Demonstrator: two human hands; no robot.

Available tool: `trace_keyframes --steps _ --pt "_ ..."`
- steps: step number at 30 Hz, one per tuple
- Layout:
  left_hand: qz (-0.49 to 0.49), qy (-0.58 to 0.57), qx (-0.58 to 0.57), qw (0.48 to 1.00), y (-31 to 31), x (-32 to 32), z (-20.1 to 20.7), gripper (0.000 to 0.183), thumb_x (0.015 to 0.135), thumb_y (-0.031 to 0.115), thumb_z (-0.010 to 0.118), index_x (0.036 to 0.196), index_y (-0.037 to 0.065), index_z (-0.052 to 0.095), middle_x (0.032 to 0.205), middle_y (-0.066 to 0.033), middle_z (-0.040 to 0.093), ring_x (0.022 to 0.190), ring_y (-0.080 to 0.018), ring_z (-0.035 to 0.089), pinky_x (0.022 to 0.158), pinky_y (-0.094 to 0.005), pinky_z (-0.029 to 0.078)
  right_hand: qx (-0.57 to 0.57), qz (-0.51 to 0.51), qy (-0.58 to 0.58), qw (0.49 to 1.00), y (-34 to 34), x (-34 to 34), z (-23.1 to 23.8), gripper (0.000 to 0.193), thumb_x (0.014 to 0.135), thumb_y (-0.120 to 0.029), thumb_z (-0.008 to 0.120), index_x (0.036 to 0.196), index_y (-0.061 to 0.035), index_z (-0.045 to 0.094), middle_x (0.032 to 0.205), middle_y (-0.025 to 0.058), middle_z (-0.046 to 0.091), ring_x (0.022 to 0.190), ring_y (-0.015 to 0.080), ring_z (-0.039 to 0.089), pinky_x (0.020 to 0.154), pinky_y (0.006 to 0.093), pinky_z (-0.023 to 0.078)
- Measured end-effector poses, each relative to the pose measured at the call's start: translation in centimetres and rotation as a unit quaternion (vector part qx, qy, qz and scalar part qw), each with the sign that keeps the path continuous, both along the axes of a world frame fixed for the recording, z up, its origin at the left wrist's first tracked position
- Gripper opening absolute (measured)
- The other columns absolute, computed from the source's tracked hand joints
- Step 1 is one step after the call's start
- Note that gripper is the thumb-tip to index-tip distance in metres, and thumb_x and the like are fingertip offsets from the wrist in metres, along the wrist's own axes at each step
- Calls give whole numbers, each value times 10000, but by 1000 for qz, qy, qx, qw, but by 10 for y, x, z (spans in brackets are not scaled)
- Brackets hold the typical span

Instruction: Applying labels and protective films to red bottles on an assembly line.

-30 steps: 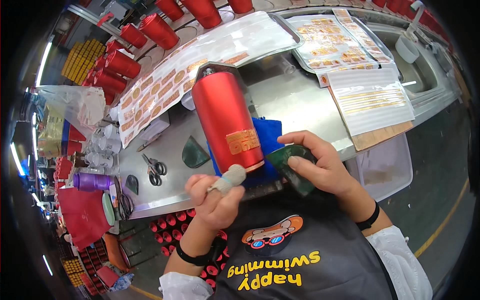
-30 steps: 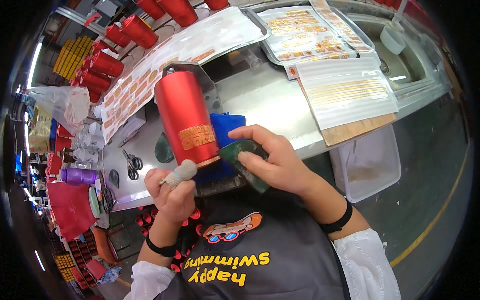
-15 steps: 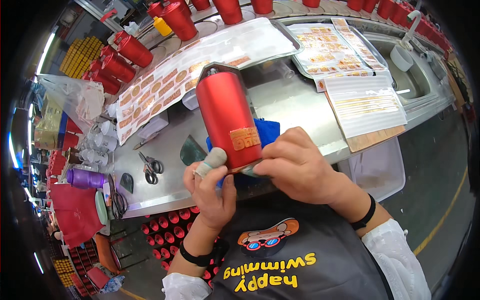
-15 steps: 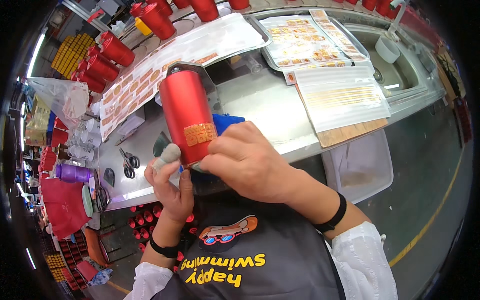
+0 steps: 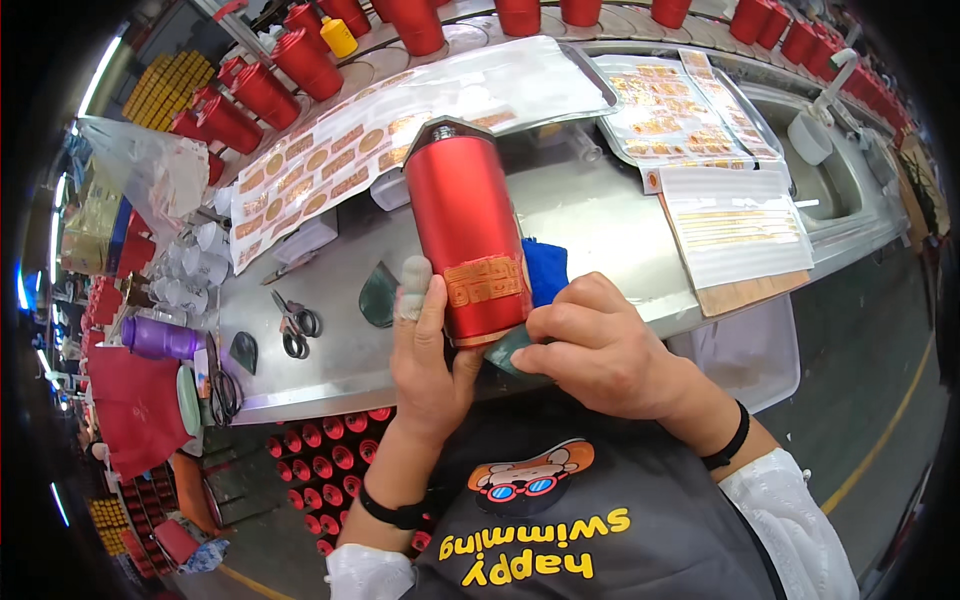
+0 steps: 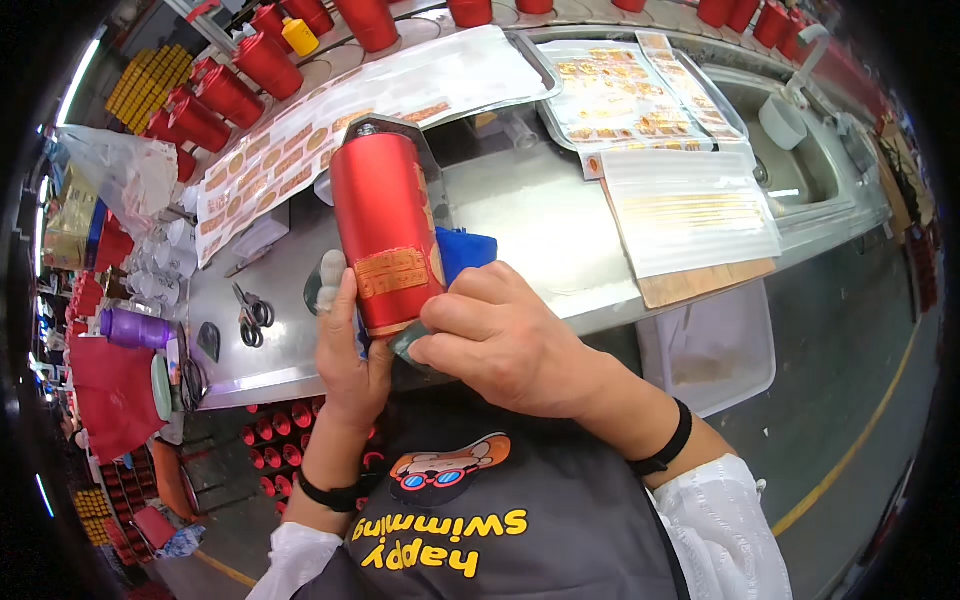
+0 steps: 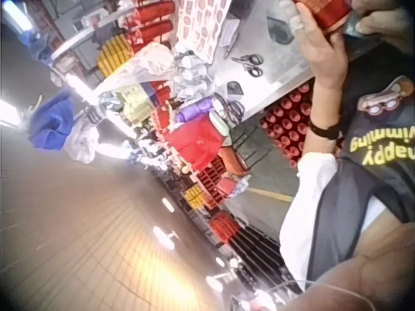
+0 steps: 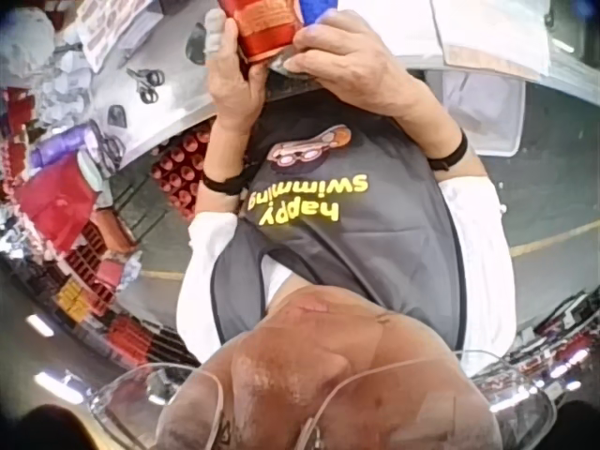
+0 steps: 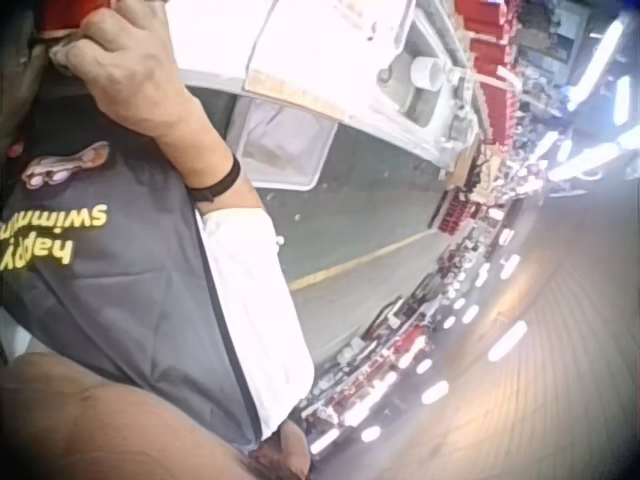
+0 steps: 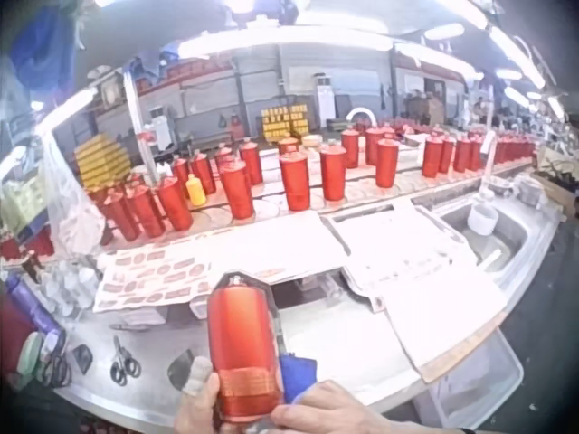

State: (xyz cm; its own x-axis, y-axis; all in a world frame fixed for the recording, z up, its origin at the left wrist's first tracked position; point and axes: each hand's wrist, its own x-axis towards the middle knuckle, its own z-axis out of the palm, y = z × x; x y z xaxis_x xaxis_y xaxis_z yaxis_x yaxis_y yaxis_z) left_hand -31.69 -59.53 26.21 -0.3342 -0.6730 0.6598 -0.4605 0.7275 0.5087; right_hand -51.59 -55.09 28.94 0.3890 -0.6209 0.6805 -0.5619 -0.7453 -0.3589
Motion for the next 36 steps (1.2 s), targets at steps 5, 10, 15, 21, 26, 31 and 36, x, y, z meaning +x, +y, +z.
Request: trace_keyframes --steps 5,10,15,21,26,31,36 --pt "2 -162 -84 983 -3 2 4 624 764 63 720 1332 -10 470 1354 -243 468 1211 -429 491 997 -429 429 18 -8 3 1000 -1 -3 -2 175 675 -89 665 846 -117 639 881 3 560 801 189 516 704 316 397" --pt "-36 -30 -32 998 -2 2 4 657 776 87 719 1356 -34 433 1367 -250 450 1232 -441 463 1024 -460 400 16 8 -18 1000 -2 -3 -1 186 662 -68 667 841 -113 641 885 10 569 795 198 521 700 320 407" --pt "6 -234 -71 970 -4 6 2 684 767 195 747 1335 -44 451 1308 -278 472 1211 -439 467 1049 -510 360 23 20 -21 999 -3 -4 -2 191 653 -51 674 832 -108 641 878 17 576 776 205 523 696 320 414" --pt "-8 -49 33 998 -2 5 0 703 755 200 766 1334 -42 447 1320 -277 463 1233 -439 458 1049 -535 338 28 39 -55 997 -5 -5 -3 274 613 -7 690 867 -102 652 885 24 580 790 214 535 708 325 422" --pt "17 -237 -61 969 -6 6 0 722 745 215 776 1333 -33 439 1322 -262 466 1236 -434 458 1059 -563 315 43 42 -54 997 -5 -9 -5 304 590 9 693 870 -101 652 897 24 579 801 220 534 718 337 421" --pt "-17 -47 -59 997 -10 -2 1 724 751 234 771 1335 -28 431 1344 -255 454 1223 -428 471 1053 -557 331 41 49 -74 995 -5 -9 -7 326 576 19 694 875 -102 653 903 23 578 803 221 531 721 341 421" --pt "30 -197 -73 977 -4 3 5 703 744 230 763 1324 -5 445 1377 -251 415 1259 -433 438 1062 -580 280 39 55 -64 996 -7 -11 -11 328 578 19 695 881 -100 654 896 25 578 805 224 530 725 342 421"
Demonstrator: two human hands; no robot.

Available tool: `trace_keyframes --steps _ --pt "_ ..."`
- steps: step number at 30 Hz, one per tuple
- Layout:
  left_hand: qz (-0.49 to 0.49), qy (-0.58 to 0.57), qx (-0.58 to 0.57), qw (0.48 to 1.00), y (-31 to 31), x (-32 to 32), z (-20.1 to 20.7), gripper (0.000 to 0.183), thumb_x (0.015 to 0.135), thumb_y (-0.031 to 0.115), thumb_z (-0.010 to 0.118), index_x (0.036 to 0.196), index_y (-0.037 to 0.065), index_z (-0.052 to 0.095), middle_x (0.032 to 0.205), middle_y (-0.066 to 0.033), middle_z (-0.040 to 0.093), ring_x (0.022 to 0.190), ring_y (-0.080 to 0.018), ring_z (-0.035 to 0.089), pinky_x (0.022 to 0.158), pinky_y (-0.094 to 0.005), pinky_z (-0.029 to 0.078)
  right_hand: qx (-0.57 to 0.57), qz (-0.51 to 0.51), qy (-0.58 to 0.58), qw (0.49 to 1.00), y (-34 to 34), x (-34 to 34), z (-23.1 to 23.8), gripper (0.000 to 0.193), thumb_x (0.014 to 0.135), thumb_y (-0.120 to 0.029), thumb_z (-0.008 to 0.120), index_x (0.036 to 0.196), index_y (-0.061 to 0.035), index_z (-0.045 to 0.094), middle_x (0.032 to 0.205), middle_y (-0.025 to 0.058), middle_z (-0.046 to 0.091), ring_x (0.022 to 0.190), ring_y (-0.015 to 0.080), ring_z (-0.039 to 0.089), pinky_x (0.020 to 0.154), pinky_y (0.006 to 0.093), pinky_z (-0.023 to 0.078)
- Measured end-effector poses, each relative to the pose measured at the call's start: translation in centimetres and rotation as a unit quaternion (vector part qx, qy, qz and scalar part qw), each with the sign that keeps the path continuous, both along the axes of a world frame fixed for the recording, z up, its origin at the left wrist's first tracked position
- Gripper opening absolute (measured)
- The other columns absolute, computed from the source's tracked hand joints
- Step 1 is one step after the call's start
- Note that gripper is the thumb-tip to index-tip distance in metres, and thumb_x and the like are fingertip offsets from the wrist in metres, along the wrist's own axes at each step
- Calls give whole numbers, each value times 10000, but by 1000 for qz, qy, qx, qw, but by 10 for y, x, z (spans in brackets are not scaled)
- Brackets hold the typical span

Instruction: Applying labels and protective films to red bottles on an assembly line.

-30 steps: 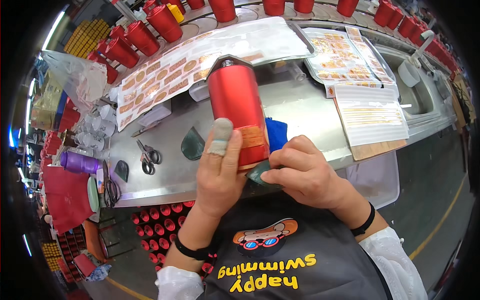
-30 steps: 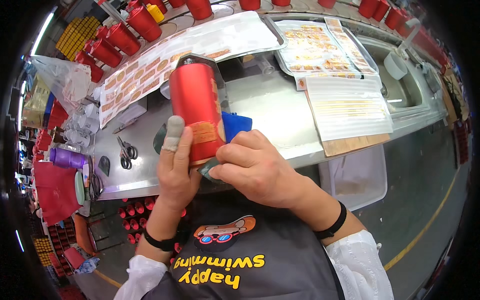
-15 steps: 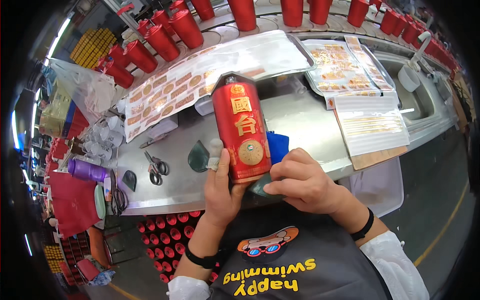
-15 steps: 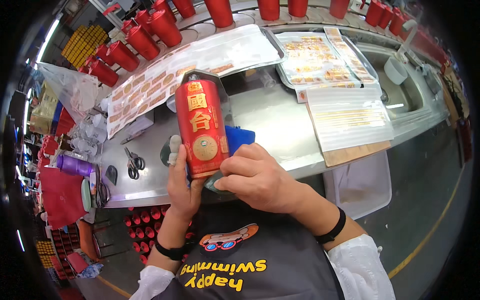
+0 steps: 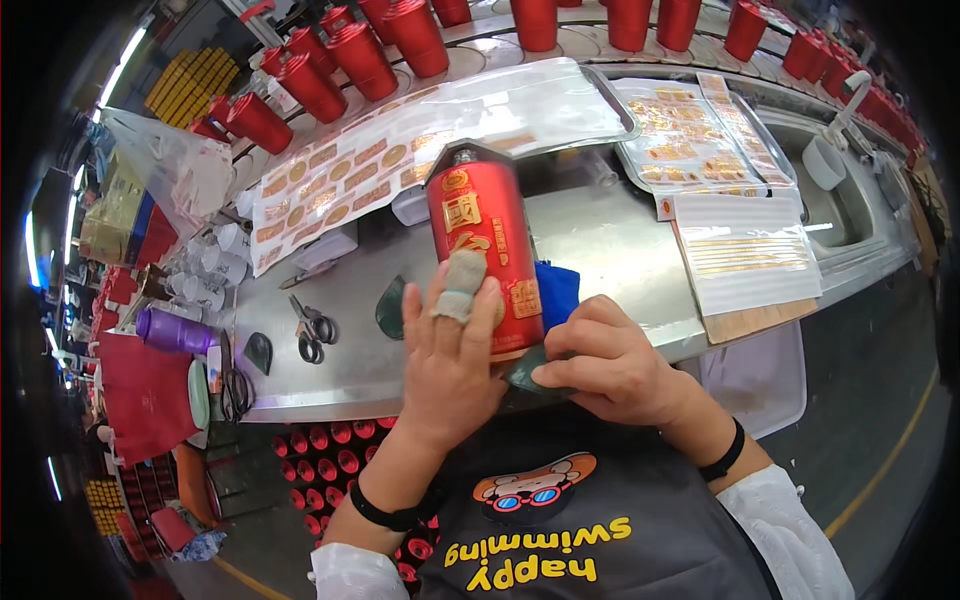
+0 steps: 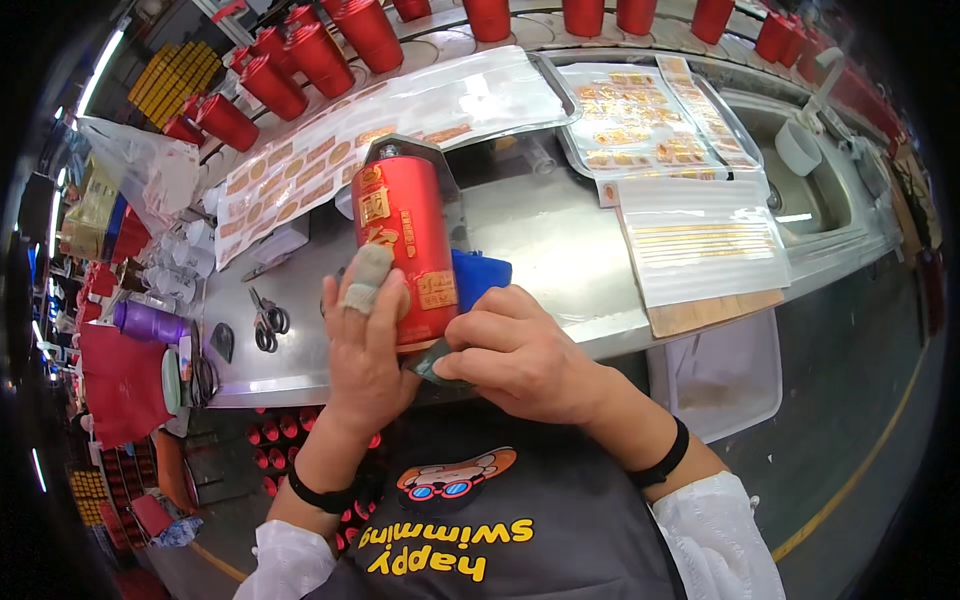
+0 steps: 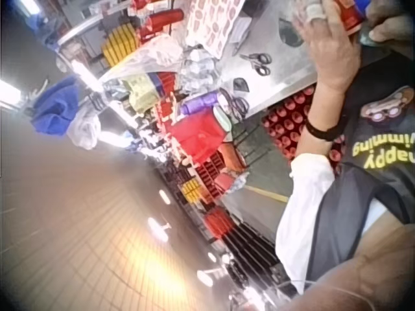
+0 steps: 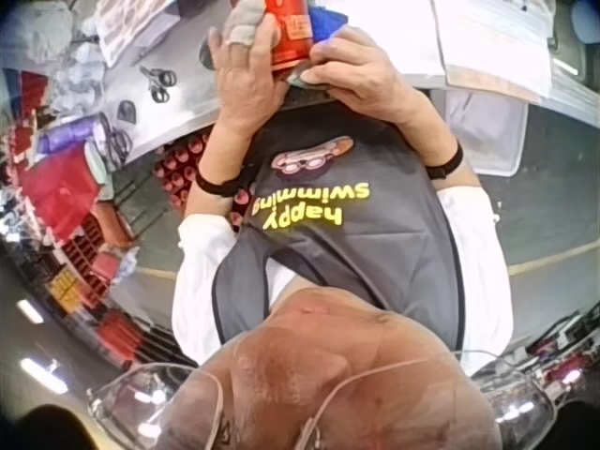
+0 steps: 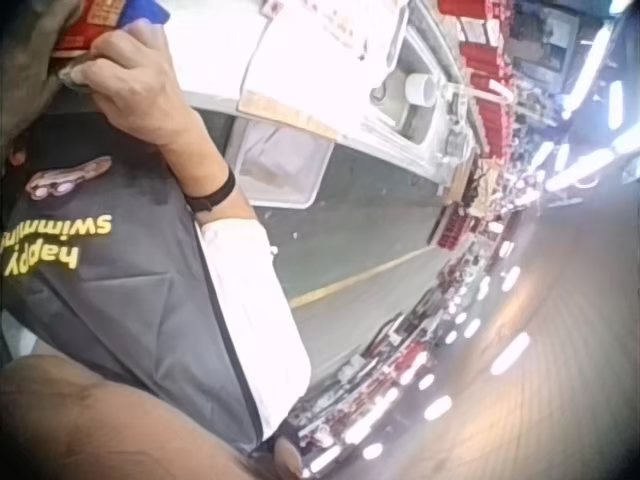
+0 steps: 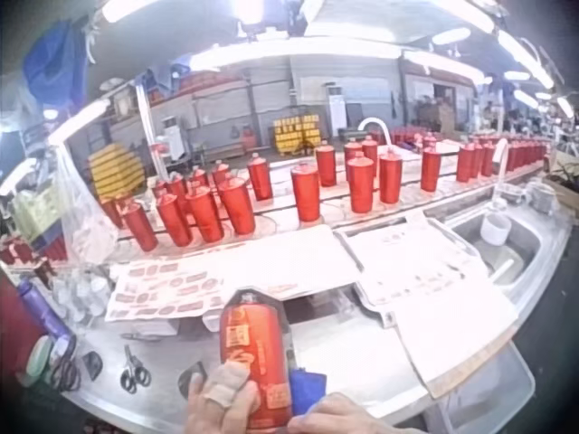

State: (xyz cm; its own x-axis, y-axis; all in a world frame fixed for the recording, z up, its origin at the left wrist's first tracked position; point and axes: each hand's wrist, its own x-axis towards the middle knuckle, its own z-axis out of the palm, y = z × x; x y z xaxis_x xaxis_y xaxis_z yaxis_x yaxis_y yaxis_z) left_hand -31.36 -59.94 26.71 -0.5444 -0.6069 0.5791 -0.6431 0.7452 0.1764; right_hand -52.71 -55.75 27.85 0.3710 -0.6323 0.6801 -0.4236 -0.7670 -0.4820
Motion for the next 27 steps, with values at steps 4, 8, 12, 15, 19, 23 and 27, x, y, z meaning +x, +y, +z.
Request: trace_keyframes --steps 4,8,12,15,19,23,27 --pt "-38 -18 -46 998 -8 -5 -2 713 737 240 768 1320 -15 446 1345 -243 456 1263 -422 444 1063 -569 292 -18 7 -13 1000 -2 -1 -1 407 525 40 708 912 -81 669 918 55 588 791 246 530 710 350 434" --pt "-25 94 11 995 -6 -4 3 714 754 244 761 1330 -20 431 1342 -243 468 1253 -421 453 1061 -562 297 -9 11 -17 1000 -2 -2 -1 289 603 6 699 871 -97 662 898 32 582 801 228 535 723 344 423" --pt "-9 -11 -3 1000 -2 -1 4 739 751 237 765 1348 -22 416 1346 -244 474 1226 -406 479 1068 -541 303 4 10 -20 1000 -1 -3 -3 315 584 4 704 877 -102 664 902 31 583 811 229 536 725 346 422" --pt "-30 23 -18 999 -7 -3 -1 744 760 254 760 1348 -42 414 1349 -255 465 1241 -409 468 1078 -531 289 1 7 -29 1000 -2 -3 -5 341 566 3 707 887 -104 662 913 31 585 817 232 535 726 348 422" --pt "-39 114 29 992 -3 1 -5 765 764 254 759 1359 -53 391 1349 -270 456 1246 -422 456 1079 -533 287 -5 19 -25 999 -3 -5 -7 374 545 14 707 897 -103 659 928 32 584 826 238 533 735 350 420" --pt "7 -32 25 999 1 1 -8 771 750 237 773 1352 -59 391 1353 -285 443 1267 -442 430 1072 -536 291 7 26 -27 999 -3 -6 -8 384 535 21 707 895 -102 656 931 33 584 830 238 533 742 350 421" --pt "-32 128 40 991 -4 -1 -10 759 751 231 771 1344 -60 398 1318 -270 472 1221 -441 464 1062 -552 301 7 18 -38 999 -4 -5 -9 388 528 21 709 892 -102 657 935 32 586 833 237 533 745 350 424"
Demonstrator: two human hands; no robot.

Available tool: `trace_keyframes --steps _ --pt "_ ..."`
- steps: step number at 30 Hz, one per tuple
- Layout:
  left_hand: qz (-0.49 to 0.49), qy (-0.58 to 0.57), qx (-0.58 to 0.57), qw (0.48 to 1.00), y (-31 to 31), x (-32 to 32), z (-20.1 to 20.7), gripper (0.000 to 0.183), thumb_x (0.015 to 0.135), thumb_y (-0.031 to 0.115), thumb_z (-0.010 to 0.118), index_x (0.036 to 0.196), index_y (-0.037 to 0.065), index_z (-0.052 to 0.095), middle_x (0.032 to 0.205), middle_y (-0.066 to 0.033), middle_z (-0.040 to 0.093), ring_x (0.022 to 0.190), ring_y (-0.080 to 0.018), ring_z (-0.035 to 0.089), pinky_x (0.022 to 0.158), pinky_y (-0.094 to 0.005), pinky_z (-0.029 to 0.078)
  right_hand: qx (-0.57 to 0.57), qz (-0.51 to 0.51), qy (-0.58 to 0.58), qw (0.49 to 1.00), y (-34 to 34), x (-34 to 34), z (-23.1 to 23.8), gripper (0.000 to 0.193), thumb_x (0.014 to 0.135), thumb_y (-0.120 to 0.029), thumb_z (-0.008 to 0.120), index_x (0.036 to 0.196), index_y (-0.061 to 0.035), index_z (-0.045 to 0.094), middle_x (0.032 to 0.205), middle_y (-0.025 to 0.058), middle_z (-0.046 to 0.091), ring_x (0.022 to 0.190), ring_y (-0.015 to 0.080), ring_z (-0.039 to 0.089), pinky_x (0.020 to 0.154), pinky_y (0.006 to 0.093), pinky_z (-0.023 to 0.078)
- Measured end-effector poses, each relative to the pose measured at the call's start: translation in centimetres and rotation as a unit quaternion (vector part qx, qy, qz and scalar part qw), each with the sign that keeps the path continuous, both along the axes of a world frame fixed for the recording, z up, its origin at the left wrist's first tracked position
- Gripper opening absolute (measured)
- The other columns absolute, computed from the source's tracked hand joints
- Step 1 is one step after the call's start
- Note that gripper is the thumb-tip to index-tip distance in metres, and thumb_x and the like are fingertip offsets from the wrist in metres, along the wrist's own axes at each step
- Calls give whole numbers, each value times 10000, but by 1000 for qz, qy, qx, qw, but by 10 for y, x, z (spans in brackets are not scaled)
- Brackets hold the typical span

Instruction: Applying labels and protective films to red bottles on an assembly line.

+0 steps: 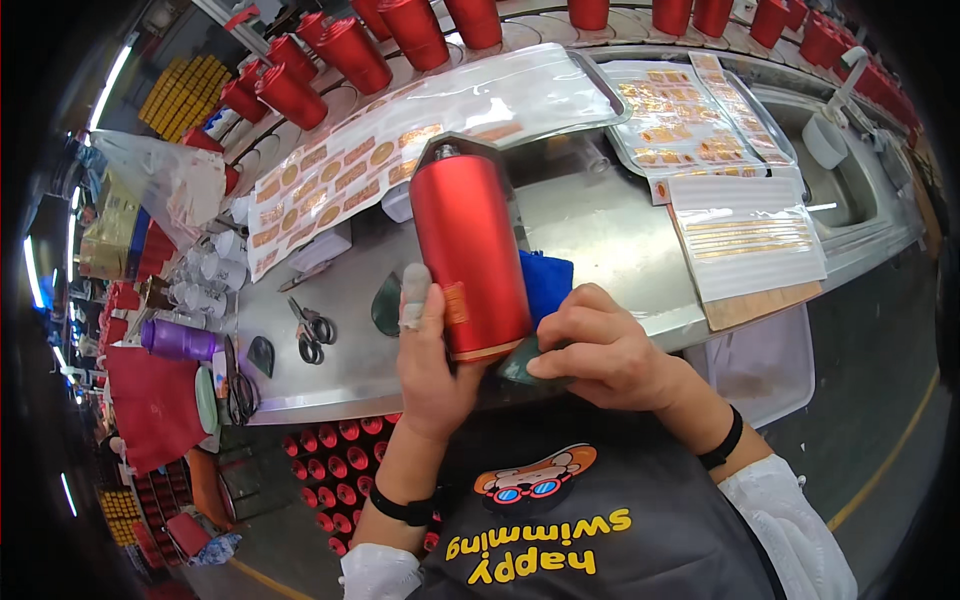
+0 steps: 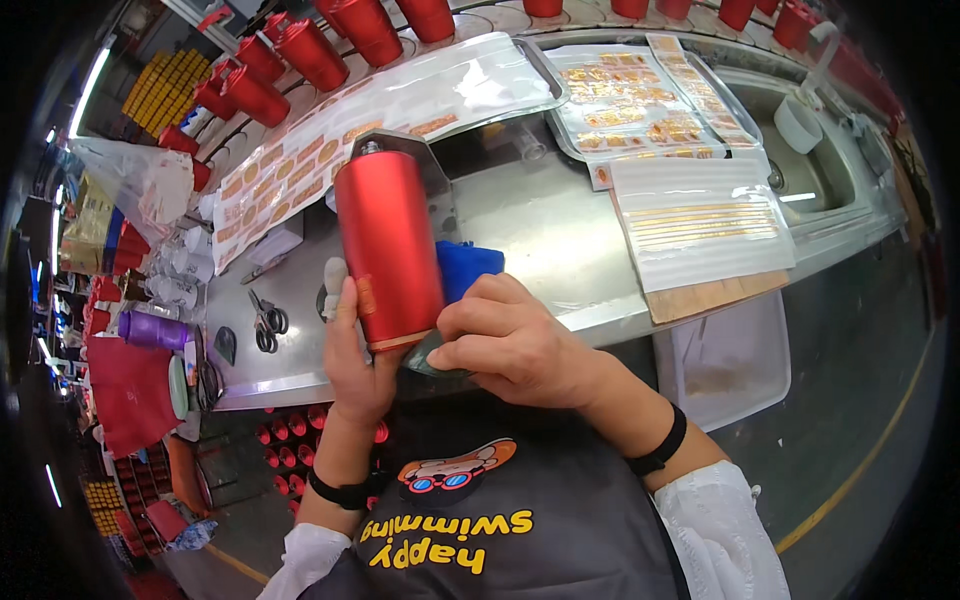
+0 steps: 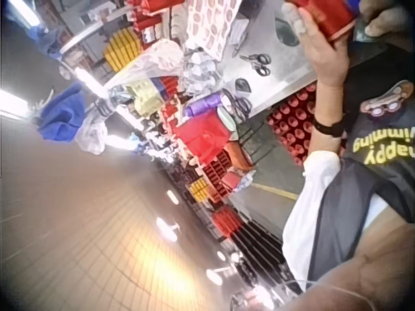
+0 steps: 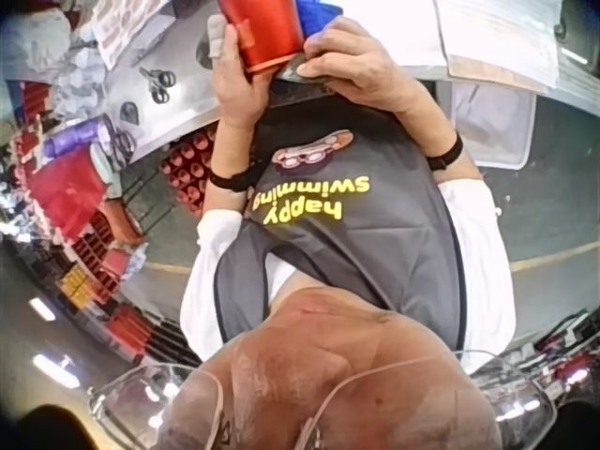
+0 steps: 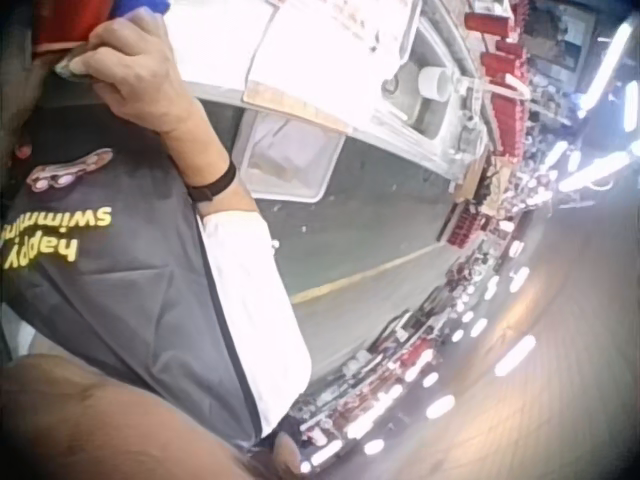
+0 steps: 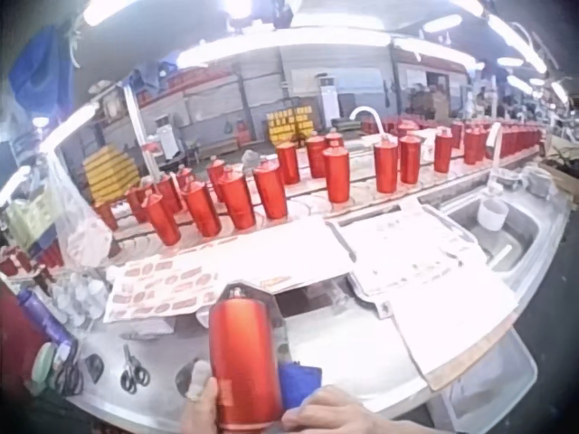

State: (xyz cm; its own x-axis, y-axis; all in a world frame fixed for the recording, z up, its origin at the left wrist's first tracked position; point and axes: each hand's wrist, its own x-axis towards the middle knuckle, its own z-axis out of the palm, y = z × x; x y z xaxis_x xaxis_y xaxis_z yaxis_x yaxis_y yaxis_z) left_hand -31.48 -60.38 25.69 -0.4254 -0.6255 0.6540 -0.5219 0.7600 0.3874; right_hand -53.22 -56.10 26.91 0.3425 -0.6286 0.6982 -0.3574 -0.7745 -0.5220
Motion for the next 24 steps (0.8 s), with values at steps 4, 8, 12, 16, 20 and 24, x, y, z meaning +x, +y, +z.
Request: trace_keyframes --steps 4,8,12,16,20,24 --pt "11 -34 53 998 6 7 6 751 759 240 765 1338 -70 400 1316 -275 474 1224 -442 462 1074 -550 285 -4 1 -5 1000 -1 0 -1 380 535 23 707 889 -104 656 935 30 585 826 238 530 741 351 422" --pt "30 -104 -29 994 6 3 6 757 763 254 765 1338 -75 399 1312 -272 479 1216 -437 469 1074 -555 284 1 -8 6 1000 1 -2 -2 363 561 24 704 896 -106 653 932 29 578 821 239 524 739 352 417" --pt "14 -11 43 999 1 -3 -1 752 846 321 692 1367 -102 353 1331 -282 471 1226 -401 483 1036 -434 376 -11 13 -24 1000 -2 -6 -9 318 607 15 695 895 -108 640 928 37 564 837 247 524 740 355 415" --pt "19 -15 55 998 3 4 -7 730 894 348 640 1384 -98 334 1334 -258 475 1202 -354 513 1007 -401 401 -13 7 -9 1000 0 -10 -11 330 589 32 697 888 -95 642 910 45 565 818 257 534 718 368 422" --pt "16 -17 37 999 3 5 -9 731 856 276 685 1382 -95 339 1364 -288 428 1239 -408 465 1027 -421 379 -30 -12 -26 999 3 -8 -4 339 580 34 696 893 -88 653 882 47 576 777 246 528 718 355 426" --pt "-8 18 69 997 2 4 -7 755 814 235 731 1382 -83 349 1413 -305 373 1303 -446 394 1066 -450 334 -57 -20 -7 998 2 0 3 325 583 30 698 885 -84 658 888 44 579 774 232 523 709 345 426"
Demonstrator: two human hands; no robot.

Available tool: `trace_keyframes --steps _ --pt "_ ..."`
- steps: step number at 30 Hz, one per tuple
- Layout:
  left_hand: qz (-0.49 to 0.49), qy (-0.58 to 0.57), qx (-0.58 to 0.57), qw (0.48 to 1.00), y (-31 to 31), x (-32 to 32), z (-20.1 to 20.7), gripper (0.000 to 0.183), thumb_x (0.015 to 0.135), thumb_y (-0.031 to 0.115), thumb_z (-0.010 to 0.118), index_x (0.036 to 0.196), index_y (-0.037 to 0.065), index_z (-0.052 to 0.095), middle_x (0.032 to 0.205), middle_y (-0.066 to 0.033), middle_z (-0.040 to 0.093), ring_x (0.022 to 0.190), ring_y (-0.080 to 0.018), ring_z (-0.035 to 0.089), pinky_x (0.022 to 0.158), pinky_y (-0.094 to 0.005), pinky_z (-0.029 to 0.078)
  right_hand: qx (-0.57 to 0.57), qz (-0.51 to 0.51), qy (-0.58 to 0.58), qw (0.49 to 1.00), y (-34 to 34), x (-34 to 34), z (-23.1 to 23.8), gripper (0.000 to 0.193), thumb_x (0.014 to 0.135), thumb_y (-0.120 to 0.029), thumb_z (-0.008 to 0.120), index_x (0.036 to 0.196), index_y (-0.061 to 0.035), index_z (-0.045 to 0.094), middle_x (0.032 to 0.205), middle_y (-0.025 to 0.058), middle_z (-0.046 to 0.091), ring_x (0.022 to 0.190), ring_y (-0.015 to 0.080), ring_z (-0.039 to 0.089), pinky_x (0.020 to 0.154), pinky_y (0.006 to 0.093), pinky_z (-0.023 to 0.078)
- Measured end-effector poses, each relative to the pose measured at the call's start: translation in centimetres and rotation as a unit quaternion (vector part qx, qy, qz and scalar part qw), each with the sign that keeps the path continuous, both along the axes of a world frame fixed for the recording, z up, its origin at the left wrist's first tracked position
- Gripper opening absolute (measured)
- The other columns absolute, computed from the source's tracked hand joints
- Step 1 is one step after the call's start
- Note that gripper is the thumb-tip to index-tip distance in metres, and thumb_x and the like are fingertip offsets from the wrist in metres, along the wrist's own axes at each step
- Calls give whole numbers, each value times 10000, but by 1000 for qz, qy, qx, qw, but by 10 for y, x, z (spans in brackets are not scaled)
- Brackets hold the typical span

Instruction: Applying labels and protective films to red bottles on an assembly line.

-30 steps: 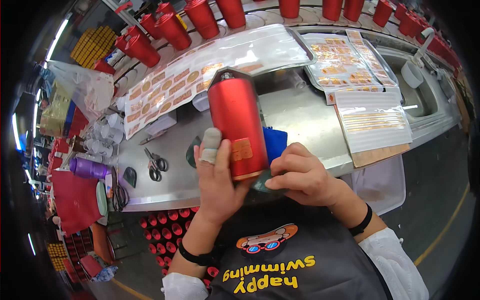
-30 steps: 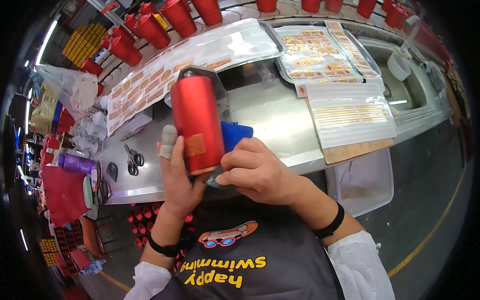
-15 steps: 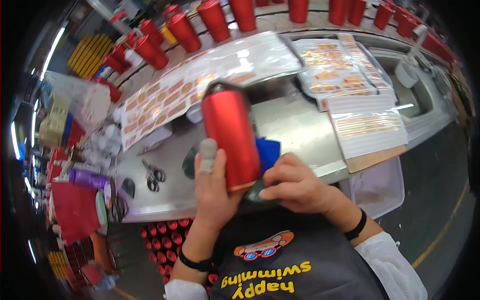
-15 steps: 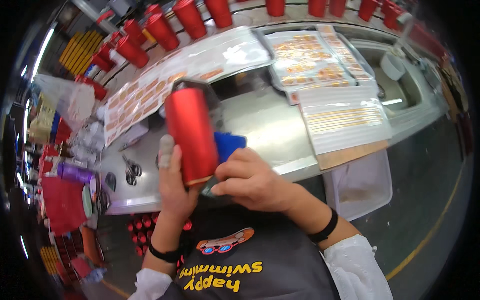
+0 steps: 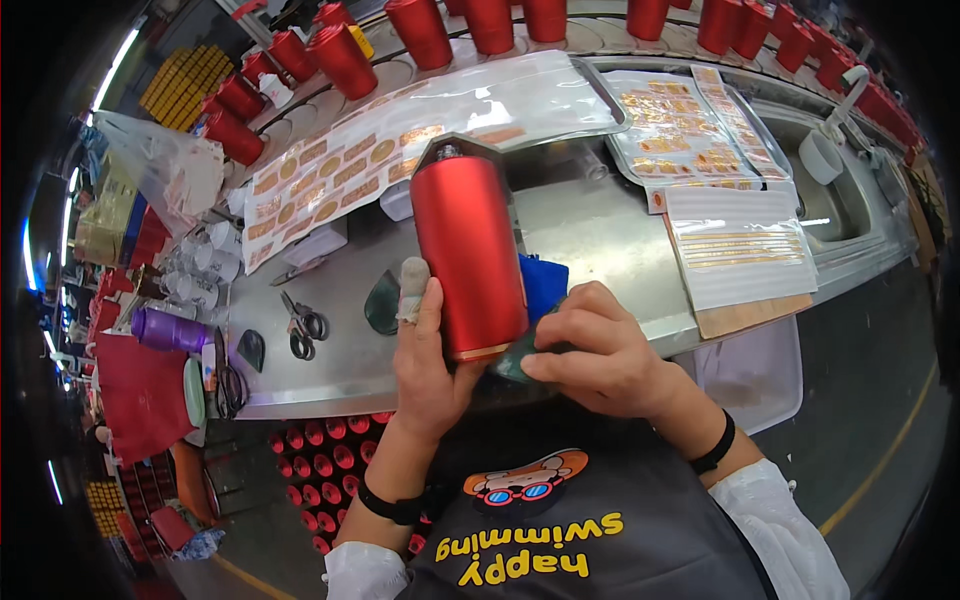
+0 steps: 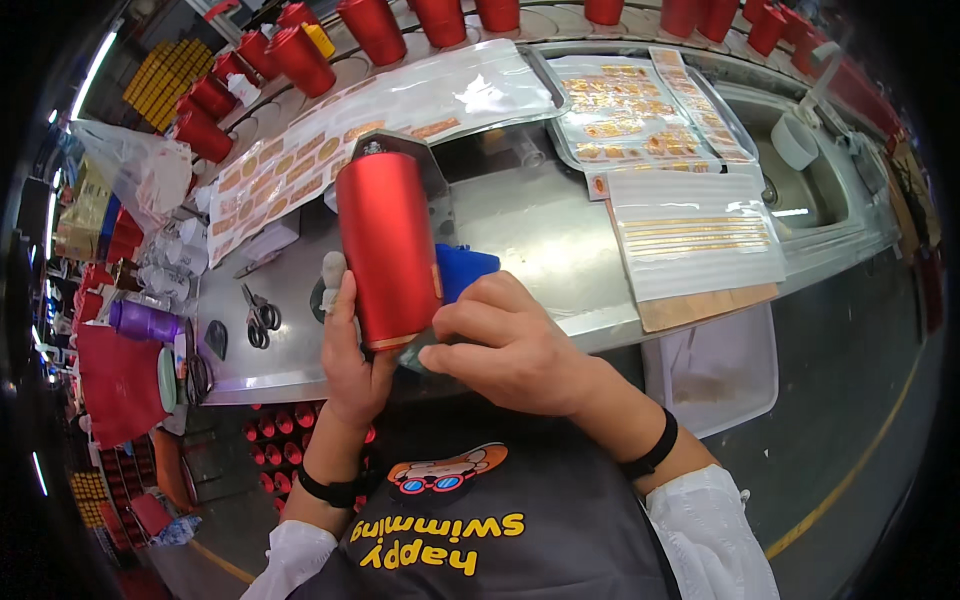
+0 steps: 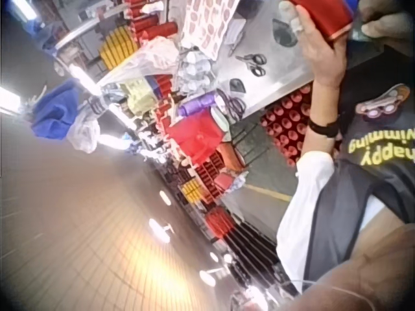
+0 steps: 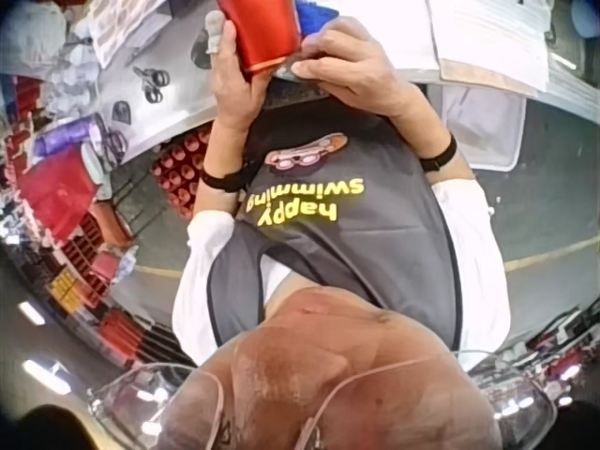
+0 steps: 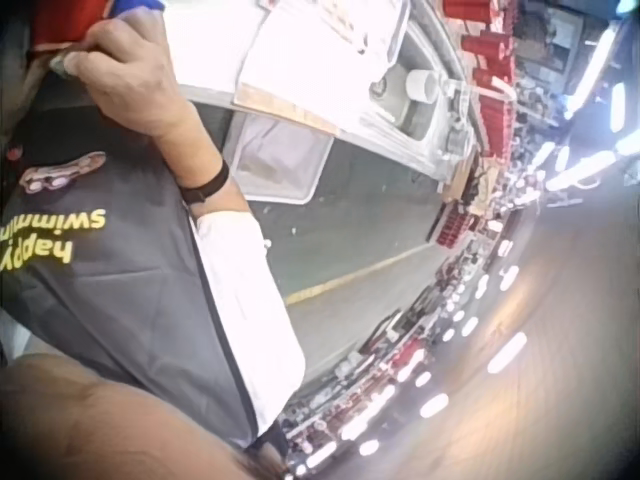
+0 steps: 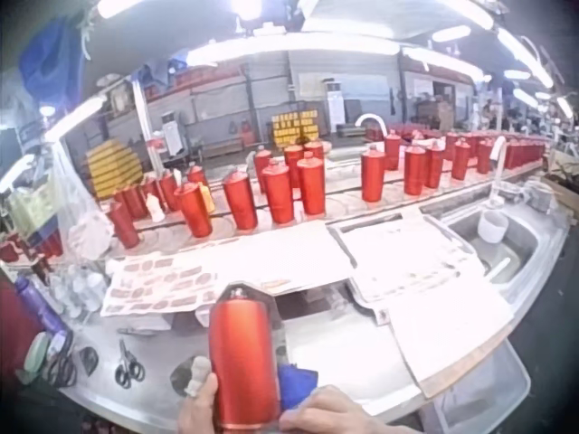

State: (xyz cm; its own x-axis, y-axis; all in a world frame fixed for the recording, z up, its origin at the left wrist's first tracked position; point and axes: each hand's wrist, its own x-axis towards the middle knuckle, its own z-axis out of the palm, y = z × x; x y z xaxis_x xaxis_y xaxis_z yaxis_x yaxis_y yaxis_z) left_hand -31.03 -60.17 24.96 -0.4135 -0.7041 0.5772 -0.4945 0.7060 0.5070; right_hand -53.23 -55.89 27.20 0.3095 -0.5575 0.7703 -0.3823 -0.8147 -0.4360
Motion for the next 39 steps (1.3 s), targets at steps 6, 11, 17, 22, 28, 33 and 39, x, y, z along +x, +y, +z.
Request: trace_keyframes --steps 6,11,17,22,28,33,39 --pt "2 -7 -38 999 -3 1 1 735 836 280 706 1370 -88 360 1355 -286 443 1245 -424 460 1049 -444 354 44 -15 55 997 4 -2 4 330 576 22 700 888 -76 659 883 44 580 765 226 522 690 332 431" --pt "1 12 -39 999 -2 1 -1 760 799 264 742 1374 -66 370 1352 -279 448 1241 -445 452 1066 -463 332 40 -34 64 997 4 2 6 338 576 22 703 898 -68 655 869 57 575 747 238 521 663 326 427" --pt "-8 40 14 999 -1 3 -7 749 829 300 709 1375 -77 360 1281 -253 511 1182 -431 501 1064 -471 331 44 -30 53 997 3 2 6 363 556 33 703 901 -74 659 876 53 579 756 233 522 656 332 426" --pt "-2 13 -3 1000 -2 5 -11 745 901 371 622 1396 -92 313 1338 -264 478 1200 -367 523 1003 -395 406 60 -15 44 997 5 0 -4 362 564 39 708 904 -75 660 880 57 585 763 237 530 659 336 433" --pt "24 119 24 992 17 7 -17 526 846 146 672 1271 -59 439 1170 -241 554 1121 -413 503 996 -458 378 132 -41 -28 990 16 -17 -11 336 628 58 720 937 -60 656 884 69 595 761 233 544 654 315 442" --pt "28 83 -93 992 35 9 -8 265 823 67 641 1069 59 540 1013 -182 574 988 -354 517 936 -514 402 208 -62 -158 963 22 -22 -14 227 761 28 679 974 -32 629 847 75 589 739 181 555 641 292 439" --pt "-70 -147 -224 961 27 -20 23 202 749 8 609 917 117 581 905 -101 633 906 -285 537 957 -525 372 268 -116 -165 942 34 -44 7 300 856 -19 598 1153 -4 565 1009 139 599 923 237 595 801 321 468"
